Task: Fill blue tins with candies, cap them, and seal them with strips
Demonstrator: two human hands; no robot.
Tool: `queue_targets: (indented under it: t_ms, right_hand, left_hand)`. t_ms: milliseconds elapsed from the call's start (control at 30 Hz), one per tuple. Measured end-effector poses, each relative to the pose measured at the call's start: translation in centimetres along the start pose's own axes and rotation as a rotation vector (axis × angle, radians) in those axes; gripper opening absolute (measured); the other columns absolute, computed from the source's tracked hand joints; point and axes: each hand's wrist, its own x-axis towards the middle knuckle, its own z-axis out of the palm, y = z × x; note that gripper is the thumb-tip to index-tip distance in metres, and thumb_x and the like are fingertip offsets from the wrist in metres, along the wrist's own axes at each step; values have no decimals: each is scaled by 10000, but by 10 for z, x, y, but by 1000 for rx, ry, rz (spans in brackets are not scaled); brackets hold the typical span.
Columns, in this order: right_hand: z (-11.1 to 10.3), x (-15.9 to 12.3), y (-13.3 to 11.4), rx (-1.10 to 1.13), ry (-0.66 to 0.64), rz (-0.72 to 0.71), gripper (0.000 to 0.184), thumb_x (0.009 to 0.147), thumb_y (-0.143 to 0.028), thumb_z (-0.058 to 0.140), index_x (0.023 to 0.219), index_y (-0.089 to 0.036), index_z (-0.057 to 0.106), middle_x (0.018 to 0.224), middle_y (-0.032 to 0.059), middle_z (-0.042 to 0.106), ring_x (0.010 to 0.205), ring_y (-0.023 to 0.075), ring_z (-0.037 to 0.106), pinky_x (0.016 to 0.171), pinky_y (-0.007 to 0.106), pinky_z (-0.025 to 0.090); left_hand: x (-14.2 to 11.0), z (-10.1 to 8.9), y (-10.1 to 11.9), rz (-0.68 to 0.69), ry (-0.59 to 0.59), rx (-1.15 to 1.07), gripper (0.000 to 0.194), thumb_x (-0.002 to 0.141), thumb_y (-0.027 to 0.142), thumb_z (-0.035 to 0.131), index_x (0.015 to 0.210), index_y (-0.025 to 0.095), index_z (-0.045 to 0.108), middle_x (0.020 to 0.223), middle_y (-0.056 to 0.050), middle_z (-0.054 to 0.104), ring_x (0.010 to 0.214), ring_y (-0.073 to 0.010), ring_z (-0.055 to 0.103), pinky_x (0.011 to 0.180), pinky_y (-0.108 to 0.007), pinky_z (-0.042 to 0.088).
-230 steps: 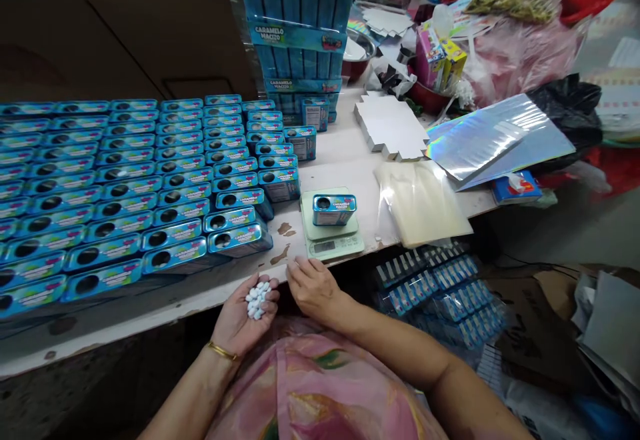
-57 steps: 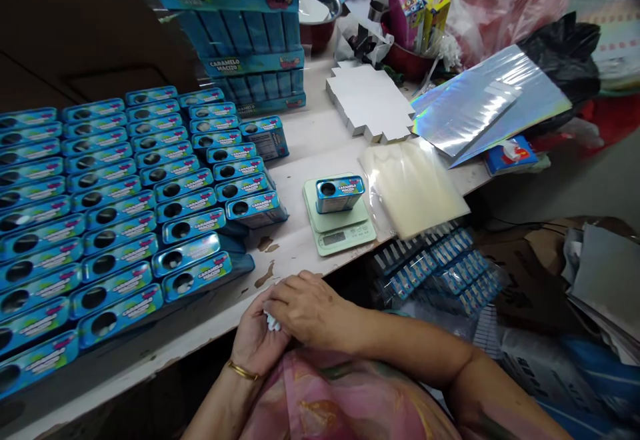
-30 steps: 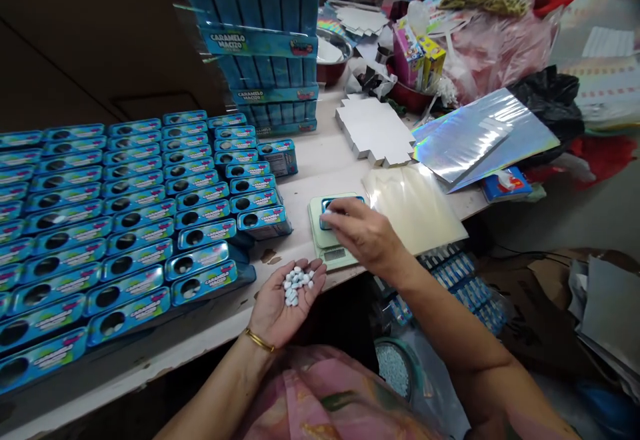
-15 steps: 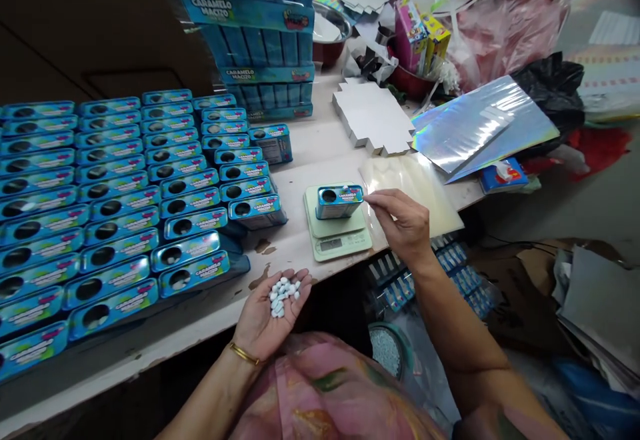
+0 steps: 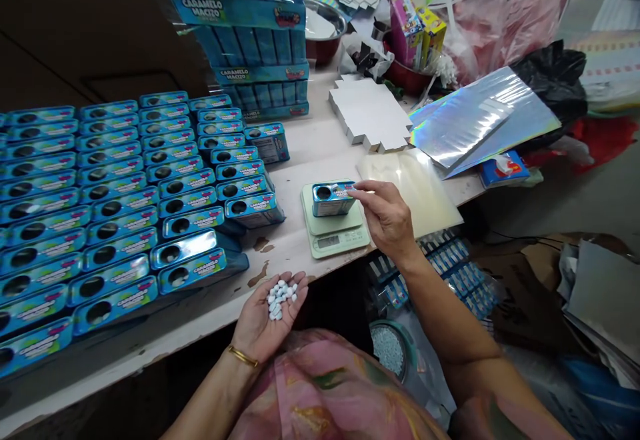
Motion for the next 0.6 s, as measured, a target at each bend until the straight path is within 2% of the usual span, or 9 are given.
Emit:
queue_targets:
  t_ms: [133, 300, 500, 600]
  right_hand:
    - [11, 8, 0, -126, -30, 1, 326, 815, -102, 365, 1025, -214, 587, 1007, 61, 546, 966, 192, 444, 816, 358, 382]
    - [20, 15, -10, -261, -161, 3, 289, 805, -122, 397, 1003, -188, 597, 1024, 77, 541, 965, 215, 406, 809, 355, 329]
    - [18, 25, -9, -201, -144, 0, 299, 804, -122, 381, 1010, -193, 586, 1038, 66, 541, 973, 206, 427, 840, 353, 341]
    - [13, 26, 2, -166, -220, -27, 335, 795, -203, 448, 1124, -194, 514, 1107, 70, 517, 1007, 221, 431, 857, 374, 363]
  left_hand:
    - [-1, -3, 0, 13, -11, -22, 235, 802, 120, 387, 715, 77, 601, 796, -142, 660, 786, -216, 637, 646, -322, 547]
    - [-1, -4, 0, 23, 1, -19, 227, 800, 121, 389, 718, 77, 597, 789, -143, 660, 784, -219, 637, 651, -327, 546]
    - [-1, -3, 1, 25, -10, -8, 209, 794, 118, 400, 727, 78, 593, 795, -138, 661, 792, -216, 635, 663, -325, 544]
    - [-5, -5, 4, 31, -17, -17, 197, 793, 122, 409, 720, 80, 588, 781, -133, 660, 756, -202, 640, 635, -304, 546]
